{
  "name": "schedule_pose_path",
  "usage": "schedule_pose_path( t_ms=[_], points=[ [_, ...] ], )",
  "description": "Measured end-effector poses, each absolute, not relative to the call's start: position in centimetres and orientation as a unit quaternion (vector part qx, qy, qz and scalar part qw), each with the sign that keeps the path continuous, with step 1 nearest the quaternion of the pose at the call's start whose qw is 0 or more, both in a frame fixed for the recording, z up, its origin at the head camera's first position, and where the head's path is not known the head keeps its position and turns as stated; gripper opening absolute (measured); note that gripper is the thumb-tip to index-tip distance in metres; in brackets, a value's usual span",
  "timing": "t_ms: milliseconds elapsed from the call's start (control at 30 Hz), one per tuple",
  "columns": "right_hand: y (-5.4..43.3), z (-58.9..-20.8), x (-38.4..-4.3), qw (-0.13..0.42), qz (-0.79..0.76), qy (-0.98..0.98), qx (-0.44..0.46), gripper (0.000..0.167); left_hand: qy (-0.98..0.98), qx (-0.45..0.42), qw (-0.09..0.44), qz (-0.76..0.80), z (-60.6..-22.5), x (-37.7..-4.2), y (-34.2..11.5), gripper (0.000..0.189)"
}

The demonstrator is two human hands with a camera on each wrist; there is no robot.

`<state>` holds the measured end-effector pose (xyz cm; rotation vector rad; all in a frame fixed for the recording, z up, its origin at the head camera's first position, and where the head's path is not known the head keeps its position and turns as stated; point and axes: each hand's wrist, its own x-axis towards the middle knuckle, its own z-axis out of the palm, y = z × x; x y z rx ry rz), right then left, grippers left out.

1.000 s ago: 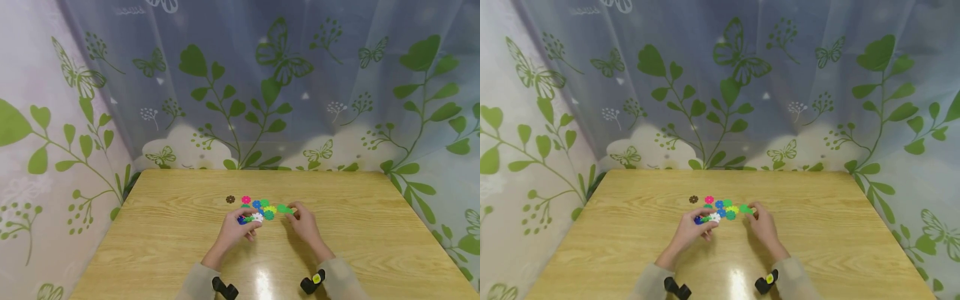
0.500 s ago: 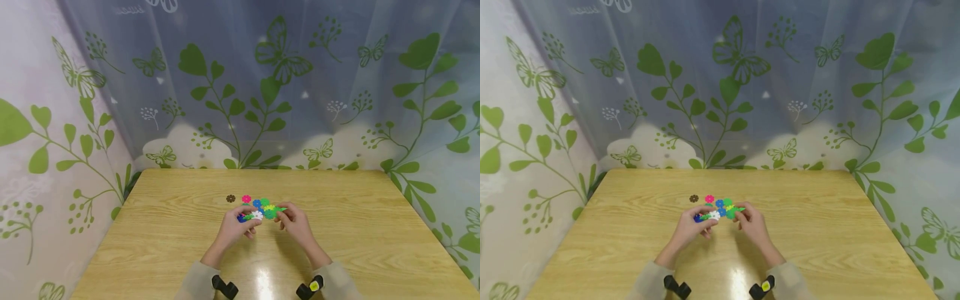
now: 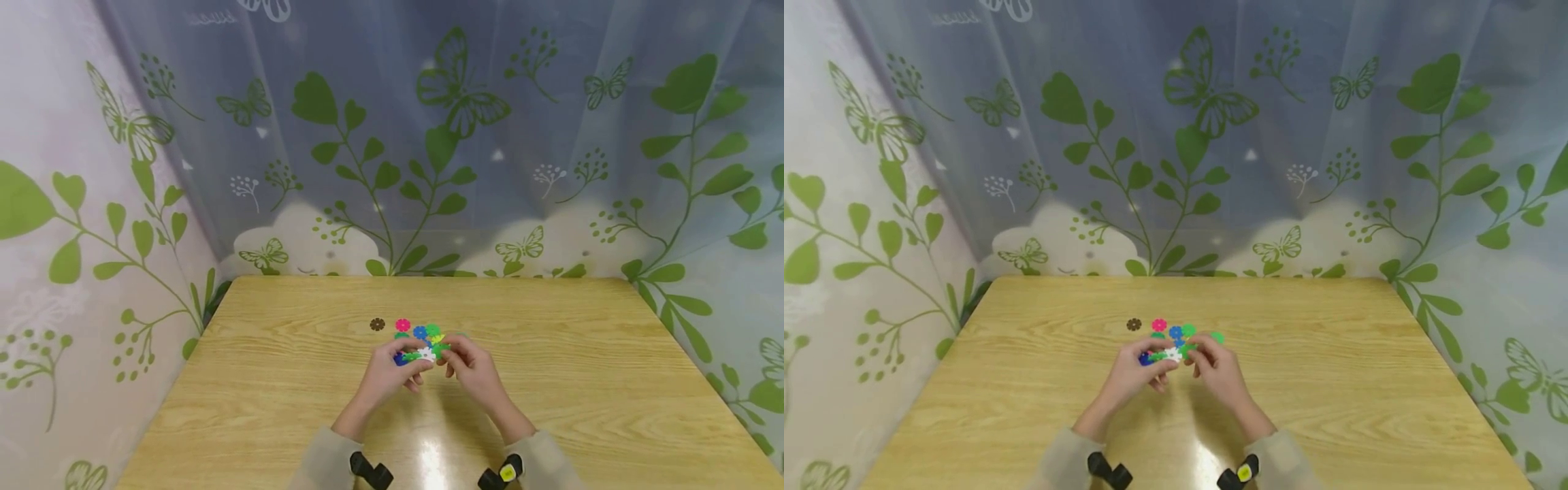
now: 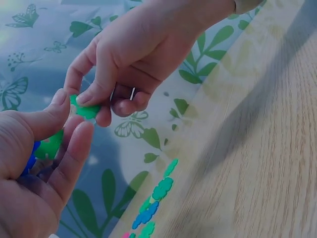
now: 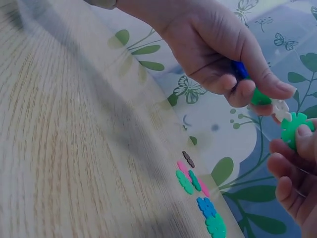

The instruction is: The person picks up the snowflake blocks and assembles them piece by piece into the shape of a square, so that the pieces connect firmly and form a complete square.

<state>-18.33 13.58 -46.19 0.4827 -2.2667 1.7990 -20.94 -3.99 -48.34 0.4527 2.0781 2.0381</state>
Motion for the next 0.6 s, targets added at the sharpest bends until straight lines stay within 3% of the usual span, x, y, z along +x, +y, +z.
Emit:
schedule_pose_path(
  t_ms=[333, 600],
  points=[
    [12.6, -46.8, -18.4, 0.192, 0.584, -0.753, 0.232, 0.013, 0.715, 0.176, 0.096, 0.669, -48.6, -20.6, -4.1, 0.027],
    [13.2, -48.3, -19.3, 0.171, 0.572, -0.774, 0.210, 0.012, 0.710, 0.165, 0.100, 0.678, -48.5, -20.8, -4.2, 0.034]
  ],
)
